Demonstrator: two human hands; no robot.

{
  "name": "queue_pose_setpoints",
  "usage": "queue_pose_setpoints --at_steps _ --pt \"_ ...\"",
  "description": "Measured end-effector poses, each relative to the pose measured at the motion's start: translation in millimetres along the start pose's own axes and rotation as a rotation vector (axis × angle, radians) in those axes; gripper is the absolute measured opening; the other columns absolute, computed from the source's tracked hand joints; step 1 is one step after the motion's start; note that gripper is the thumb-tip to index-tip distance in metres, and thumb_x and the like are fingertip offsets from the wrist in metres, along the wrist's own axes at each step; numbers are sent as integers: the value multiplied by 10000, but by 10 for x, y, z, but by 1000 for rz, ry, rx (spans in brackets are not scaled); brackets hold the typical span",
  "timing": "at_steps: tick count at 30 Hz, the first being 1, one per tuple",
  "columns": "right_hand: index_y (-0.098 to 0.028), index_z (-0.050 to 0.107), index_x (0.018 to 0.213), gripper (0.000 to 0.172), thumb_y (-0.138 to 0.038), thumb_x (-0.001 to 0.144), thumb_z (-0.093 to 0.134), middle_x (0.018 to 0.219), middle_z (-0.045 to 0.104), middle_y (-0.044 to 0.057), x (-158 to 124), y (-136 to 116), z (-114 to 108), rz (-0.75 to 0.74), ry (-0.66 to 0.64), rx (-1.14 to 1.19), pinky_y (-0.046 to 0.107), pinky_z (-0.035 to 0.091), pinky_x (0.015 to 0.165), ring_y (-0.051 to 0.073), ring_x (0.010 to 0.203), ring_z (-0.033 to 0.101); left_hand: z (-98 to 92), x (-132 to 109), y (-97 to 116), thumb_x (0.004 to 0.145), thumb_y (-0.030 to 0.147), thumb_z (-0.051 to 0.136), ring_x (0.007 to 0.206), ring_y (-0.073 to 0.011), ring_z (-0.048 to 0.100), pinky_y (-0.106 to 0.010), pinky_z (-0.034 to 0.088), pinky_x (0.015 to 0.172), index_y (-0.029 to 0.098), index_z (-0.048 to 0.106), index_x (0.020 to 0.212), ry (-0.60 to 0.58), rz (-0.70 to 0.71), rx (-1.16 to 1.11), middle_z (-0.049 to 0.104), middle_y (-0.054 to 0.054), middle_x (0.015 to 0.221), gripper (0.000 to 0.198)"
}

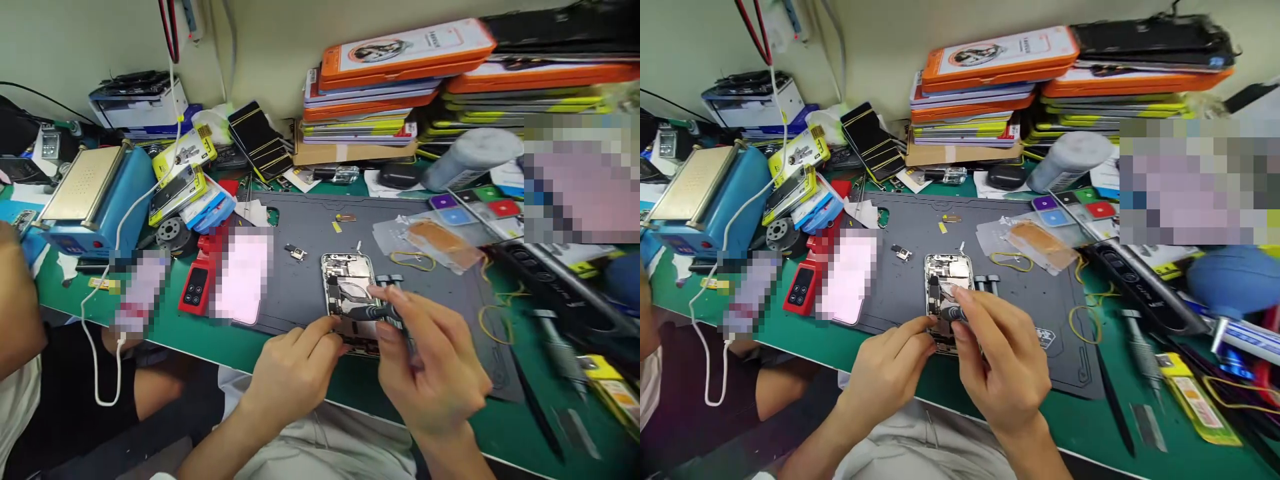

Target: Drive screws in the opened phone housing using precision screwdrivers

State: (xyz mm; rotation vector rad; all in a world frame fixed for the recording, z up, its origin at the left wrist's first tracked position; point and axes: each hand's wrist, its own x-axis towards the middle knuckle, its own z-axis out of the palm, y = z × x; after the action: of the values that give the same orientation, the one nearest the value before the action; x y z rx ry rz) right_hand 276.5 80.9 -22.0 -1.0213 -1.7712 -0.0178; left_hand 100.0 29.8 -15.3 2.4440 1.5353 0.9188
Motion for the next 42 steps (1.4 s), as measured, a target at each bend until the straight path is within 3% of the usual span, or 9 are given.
queue_pose_setpoints --at_steps 5,11,15,18,20,22,36,40,42 --pt "-390 642 1598 756 -72 943 848 996 776 43 49 -29 2 20 30 -17 380 635 779 234 858 761 -27 21 18 1174 192 478 797 -154 786 -299 593 692 187 701 1097 -27 -18 10 852 -68 1296 236" --pt "-323 576 1642 731 4 994 669 1131 861 75 53 -22 -13 -10 -68 183 394 694 795 260 978 830 -17 33 7 1190 199 434 829 -157 802 -302 616 728 185 695 1089 7 -9 -22 857 -67 1261 280" --pt "-285 660 1570 687 -46 946 815 989 829 37 54 -21 18 -89 26 22 354 652 801 218 855 793 -14 19 0 1192 185 428 834 -156 810 -293 628 724 185 680 1112 21 -3 -17 855 -59 1268 265" --pt "-257 620 1623 645 -80 1015 741 1061 801 79 86 -35 24 -72 14 -12 376 641 864 236 949 782 -30 25 -3 1194 186 442 890 -157 829 -277 647 785 189 676 1130 17 -2 -30 854 -61 1283 243" --pt "-248 570 1664 683 0 1030 627 1105 796 96 114 -46 18 -58 -8 34 380 642 886 240 1017 777 -39 41 -13 1188 177 462 935 -168 842 -274 652 832 187 672 1146 20 0 -33 858 -65 1269 214" --pt "-269 599 1638 695 5 1005 677 1011 767 56 136 -50 12 -38 17 12 361 628 848 215 924 744 -38 58 -31 1180 165 480 941 -180 849 -278 648 825 186 665 1150 29 5 -33 861 -71 1245 188" --pt "-335 586 1631 661 -54 1036 647 1059 750 55 136 -66 34 33 -7 27 393 640 874 227 965 729 -10 91 -59 1162 132 506 937 -177 852 -267 632 819 185 669 1161 20 9 -52 857 -82 1242 172" --pt "-294 502 1691 697 -85 1045 661 1084 782 83 126 -54 71 11 -21 21 411 668 869 251 1013 762 -63 60 -96 1167 163 532 1047 -175 845 -252 637 901 202 698 1136 57 -37 -221 856 -78 1231 174" --pt "-264 444 1721 761 -78 1028 696 1063 808 87 97 -46 87 6 -33 19 399 674 806 247 952 773 -108 23 -130 1173 188 536 956 -140 831 -211 623 820 221 710 1104 86 -146 -347 852 -40 1078 190"
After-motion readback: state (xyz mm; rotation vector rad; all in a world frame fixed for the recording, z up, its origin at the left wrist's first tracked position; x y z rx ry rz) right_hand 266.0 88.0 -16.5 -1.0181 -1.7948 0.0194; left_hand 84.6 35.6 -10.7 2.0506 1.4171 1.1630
